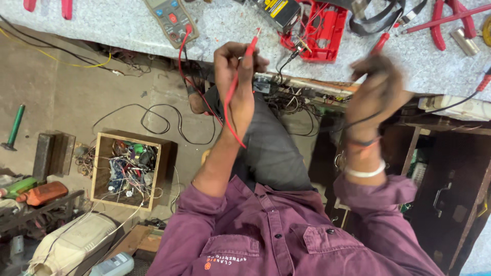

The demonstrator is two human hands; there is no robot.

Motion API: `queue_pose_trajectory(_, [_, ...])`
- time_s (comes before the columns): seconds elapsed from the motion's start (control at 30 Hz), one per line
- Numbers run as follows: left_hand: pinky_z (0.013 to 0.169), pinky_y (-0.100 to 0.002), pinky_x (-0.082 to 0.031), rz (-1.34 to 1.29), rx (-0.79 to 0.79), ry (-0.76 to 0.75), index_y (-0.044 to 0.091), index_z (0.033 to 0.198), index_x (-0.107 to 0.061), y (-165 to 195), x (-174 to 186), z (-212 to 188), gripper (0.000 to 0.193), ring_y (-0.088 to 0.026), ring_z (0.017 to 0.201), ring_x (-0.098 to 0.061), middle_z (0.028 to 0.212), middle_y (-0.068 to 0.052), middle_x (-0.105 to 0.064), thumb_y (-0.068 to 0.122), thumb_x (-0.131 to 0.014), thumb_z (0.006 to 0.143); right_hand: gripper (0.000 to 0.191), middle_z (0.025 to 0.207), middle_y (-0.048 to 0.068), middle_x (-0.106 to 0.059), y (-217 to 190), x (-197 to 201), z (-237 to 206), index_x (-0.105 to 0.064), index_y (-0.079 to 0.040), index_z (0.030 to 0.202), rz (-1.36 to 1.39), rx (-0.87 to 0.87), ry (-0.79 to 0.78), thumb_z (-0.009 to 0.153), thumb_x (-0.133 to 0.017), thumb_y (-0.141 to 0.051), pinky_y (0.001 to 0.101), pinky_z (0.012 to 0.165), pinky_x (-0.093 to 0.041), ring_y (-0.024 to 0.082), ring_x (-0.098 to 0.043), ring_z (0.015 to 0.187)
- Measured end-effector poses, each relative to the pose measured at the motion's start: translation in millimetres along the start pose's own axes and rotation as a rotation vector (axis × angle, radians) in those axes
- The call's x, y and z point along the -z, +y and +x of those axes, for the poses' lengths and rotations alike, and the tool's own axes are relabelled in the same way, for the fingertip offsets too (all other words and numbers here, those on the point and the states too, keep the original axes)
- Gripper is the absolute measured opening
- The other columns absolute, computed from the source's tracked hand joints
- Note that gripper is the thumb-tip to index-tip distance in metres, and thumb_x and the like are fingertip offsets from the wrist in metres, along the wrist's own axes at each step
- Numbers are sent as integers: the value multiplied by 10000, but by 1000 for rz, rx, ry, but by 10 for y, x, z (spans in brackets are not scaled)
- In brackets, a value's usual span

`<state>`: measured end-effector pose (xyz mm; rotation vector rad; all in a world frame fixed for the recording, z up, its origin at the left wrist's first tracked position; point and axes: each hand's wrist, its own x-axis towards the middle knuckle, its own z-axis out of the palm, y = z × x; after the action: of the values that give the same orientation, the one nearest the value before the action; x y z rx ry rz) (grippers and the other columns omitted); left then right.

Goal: The person holds a small green circuit board, uses a soldering iron to reflow solder on several points, then uses a multimeter with red and black probes to test continuity on the board. The person repeats soldering and testing steps on different areas of the same board.

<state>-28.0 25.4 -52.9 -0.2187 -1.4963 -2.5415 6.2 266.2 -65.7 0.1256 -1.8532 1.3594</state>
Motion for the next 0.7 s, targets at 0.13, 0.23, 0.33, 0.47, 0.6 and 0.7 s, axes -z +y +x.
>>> queue_pose_trajectory(0.13, [815,-249,-556,202,-34,-11,-20,1191,-615,-177,142,166,292,-120,900,-697,1003,-76,-732,87,-786,980,309,896,145,-650,589,264,621,-605,17,1258,520,-193,-40,1207,-515,-274,344,715,-505,207,-620,767])
queue_pose_trajectory(0.23, [775,-218,-533,263,-10,-98,-10,1154,-659,-255,143,230,251,-81,866,-667,971,-57,-739,57,-799,956,245,872,111,-627,919,214,829,-568,-40,1161,510,-258,-131,1233,-507,-267,295,661,-437,178,-581,731])
queue_pose_trajectory(0.33, [768,-211,-550,368,-41,-121,11,1129,-674,-290,118,286,210,-67,868,-681,973,-48,-757,58,-792,962,276,875,74,-602,1061,19,883,-549,-41,1141,353,-183,-320,1278,-489,-273,269,673,-427,147,-574,747])
queue_pose_trajectory(0.47, [717,-208,-557,522,-110,-107,27,1114,-670,-335,79,350,211,-53,817,-700,933,-33,-770,67,-794,949,348,855,60,-618,1087,-243,955,-580,-8,1045,276,-190,-441,1273,-480,-251,258,668,-408,124,-577,740])
queue_pose_trajectory(0.6, [725,-213,-563,559,-124,-112,25,1104,-668,-381,57,425,192,-60,817,-712,920,-39,-771,77,-786,961,419,790,45,-613,1074,-404,1007,-593,6,922,249,-220,-474,1284,-491,-178,252,660,-401,111,-568,710])
queue_pose_trajectory(0.7, [735,-219,-576,567,-132,-125,28,1096,-664,-406,44,466,187,-68,831,-727,938,-42,-775,87,-784,965,416,763,41,-592,1072,-462,1041,-586,6,882,300,-282,-484,1266,-501,-128,262,670,-399,115,-555,701])
